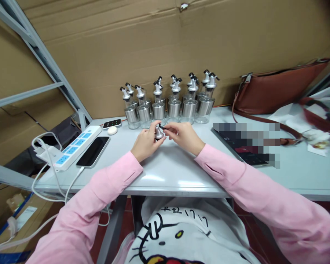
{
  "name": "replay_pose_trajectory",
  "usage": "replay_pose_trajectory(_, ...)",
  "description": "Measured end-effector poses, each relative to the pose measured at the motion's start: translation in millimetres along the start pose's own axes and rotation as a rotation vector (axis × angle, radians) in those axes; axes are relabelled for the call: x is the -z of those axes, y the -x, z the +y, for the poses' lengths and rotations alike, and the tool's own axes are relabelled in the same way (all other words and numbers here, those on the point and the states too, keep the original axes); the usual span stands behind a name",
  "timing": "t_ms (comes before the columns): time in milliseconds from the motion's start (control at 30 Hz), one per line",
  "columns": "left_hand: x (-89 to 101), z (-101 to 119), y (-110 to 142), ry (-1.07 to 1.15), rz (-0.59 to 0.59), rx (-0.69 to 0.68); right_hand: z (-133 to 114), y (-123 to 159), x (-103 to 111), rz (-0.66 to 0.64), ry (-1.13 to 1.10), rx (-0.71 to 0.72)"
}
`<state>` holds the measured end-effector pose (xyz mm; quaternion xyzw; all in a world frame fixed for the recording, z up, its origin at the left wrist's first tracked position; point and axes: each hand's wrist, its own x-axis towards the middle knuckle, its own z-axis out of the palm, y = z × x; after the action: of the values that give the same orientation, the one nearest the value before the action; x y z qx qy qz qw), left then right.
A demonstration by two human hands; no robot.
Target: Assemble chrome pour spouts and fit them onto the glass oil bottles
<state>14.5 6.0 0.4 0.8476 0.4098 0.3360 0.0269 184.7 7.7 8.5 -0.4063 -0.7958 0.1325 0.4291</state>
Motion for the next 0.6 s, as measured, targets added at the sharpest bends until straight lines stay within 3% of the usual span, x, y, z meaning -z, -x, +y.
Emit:
replay_pose_trajectory(300,-4.6,-9.3,-0.1,0.184,0.015,0.018,-9.3,-0.5,6.3,-0.03,-0.214,-0.138)
replay_pose_trajectory(400,-4.7,-10.5,0.1,0.14,0.061,0.041,-8.1,-1.4,5.7,-0.068,-0.304,-0.158)
replay_pose_trajectory(600,-1.6,-7.5,-0.5,0.022,0.037,0.015,-6.7,-3.7,5.3,-0.095,-0.474,-0.186)
